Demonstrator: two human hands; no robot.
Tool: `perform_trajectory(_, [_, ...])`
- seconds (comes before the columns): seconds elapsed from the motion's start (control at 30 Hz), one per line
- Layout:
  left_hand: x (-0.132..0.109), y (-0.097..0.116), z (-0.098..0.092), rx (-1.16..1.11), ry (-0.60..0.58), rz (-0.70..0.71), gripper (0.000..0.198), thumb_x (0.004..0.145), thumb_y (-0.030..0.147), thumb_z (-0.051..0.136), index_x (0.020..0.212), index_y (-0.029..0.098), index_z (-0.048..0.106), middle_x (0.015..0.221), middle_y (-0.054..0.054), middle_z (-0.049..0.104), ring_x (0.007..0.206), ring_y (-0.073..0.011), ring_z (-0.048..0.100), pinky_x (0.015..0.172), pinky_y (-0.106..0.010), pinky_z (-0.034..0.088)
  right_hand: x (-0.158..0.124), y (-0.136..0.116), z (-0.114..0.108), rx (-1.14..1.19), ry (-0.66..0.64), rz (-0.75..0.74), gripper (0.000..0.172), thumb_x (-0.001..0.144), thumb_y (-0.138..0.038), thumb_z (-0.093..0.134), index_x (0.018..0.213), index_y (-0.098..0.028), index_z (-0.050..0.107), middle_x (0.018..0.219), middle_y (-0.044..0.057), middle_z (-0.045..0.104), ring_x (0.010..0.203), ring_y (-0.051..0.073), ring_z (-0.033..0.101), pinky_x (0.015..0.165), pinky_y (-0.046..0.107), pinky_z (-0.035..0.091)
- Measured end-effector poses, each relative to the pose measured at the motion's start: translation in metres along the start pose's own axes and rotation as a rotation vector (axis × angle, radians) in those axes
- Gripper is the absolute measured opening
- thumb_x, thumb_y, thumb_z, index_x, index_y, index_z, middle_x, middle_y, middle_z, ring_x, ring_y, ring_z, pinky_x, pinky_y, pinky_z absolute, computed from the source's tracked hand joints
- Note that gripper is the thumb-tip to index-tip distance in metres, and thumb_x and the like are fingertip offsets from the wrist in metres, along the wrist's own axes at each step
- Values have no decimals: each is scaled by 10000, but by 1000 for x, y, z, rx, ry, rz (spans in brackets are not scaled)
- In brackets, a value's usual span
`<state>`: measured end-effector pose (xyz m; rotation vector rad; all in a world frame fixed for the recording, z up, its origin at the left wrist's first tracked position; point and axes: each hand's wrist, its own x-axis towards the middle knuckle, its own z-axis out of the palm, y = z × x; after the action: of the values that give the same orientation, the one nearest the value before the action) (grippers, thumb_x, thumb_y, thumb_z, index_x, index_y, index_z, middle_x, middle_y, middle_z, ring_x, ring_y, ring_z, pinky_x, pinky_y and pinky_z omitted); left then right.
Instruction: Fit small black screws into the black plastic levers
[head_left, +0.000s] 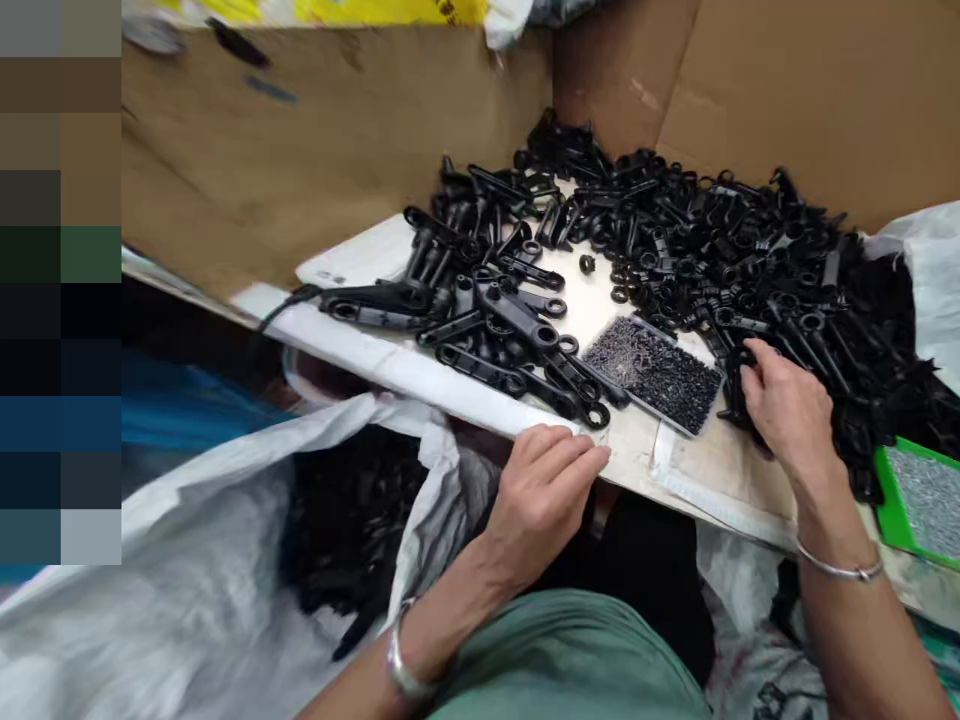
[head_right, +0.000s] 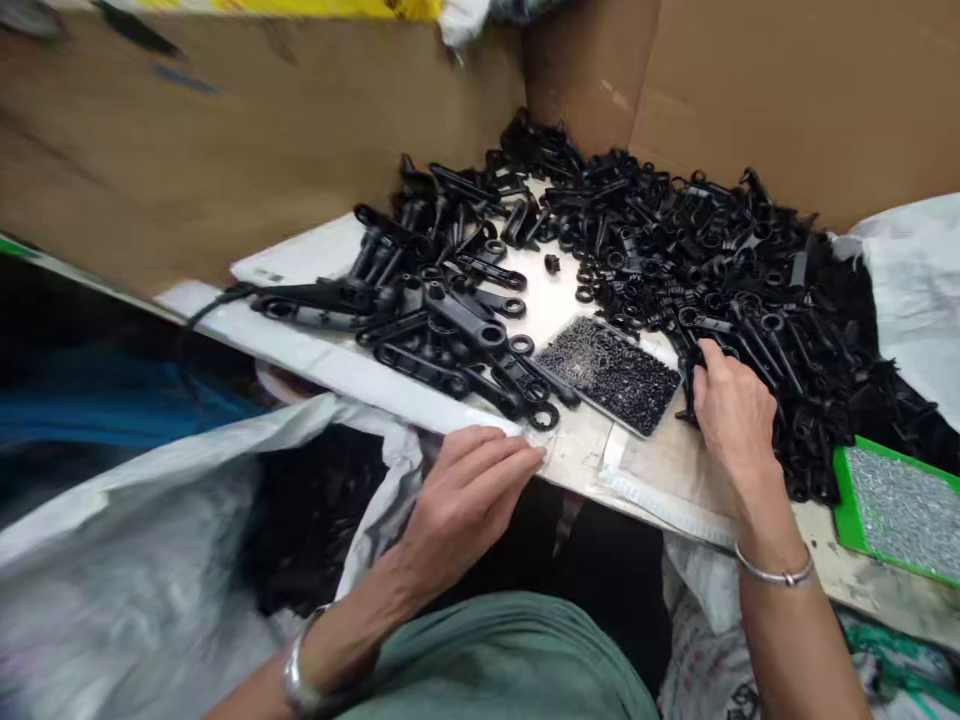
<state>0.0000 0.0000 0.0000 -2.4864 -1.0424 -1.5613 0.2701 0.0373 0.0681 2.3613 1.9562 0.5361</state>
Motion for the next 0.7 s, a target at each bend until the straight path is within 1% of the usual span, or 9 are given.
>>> perform_trajectory(0.1, [-3,0,0,6,-7,-17,126,934,50,562,978,156,614,827,-44,719,799,-175,601,769,-319,510,0,1,8,-28,43,-11,329,997,-309,467,1259,-234,651,957,93,677,841,247,597,532,316,271])
perform_trajectory(0.2, [-5,0,1,1,-13,-26,137,930,44,558,974,158,619,819,-41,716,798,-172,599,768,-315,502,-6,6,13,34,168,-37,295,994,-326,488,1184,-230,692,1003,103,669,891,256,585,580,325,369])
perform_trajectory(0.27, [-5,-1,2,7,-17,-38,147,926,37,555,970,160,622,821,-38,714,808,-171,597,782,-316,497,-15,10,14,101,253,-89,281,989,-323,509,1169,-222,699,1078,114,667,962,274,579,662,355,449])
perform_trajectory(0.33, [-4,-2,3,29,-29,-53,143,935,46,548,949,168,623,823,-34,713,807,-168,593,795,-319,488,-24,13,16,156,303,-171,277,984,-318,531,1177,-204,695,1190,135,650,1074,309,568,787,411,499])
perform_trajectory(0.43, [-3,-5,1,61,-26,-64,130,939,63,554,920,170,626,818,-24,714,785,-163,585,800,-324,468,-33,13,19,236,364,-283,259,978,-291,552,1164,-181,695,1304,169,608,1200,351,545,961,519,481])
perform_trajectory(0.53, [-1,-10,-4,102,-19,-82,140,926,42,559,917,161,632,822,-25,717,783,-160,584,805,-327,459,-34,7,21,349,440,-326,209,963,-243,580,1119,-187,707,1247,160,641,1174,338,582,998,545,475])
perform_trajectory(0.63, [0,-13,-7,138,-28,-92,148,927,38,554,909,162,633,817,-25,714,785,-160,580,800,-324,454,-33,0,19,434,455,-340,179,954,-223,596,1085,-200,717,1145,138,683,1108,314,619,967,527,506])
perform_trajectory(0.7, [0,-15,-9,143,-28,-90,145,931,44,555,906,163,633,814,-23,710,790,-161,577,807,-325,449,-35,-3,16,455,448,-330,175,954,-229,600,1073,-194,723,1122,138,695,1092,310,628,961,528,512])
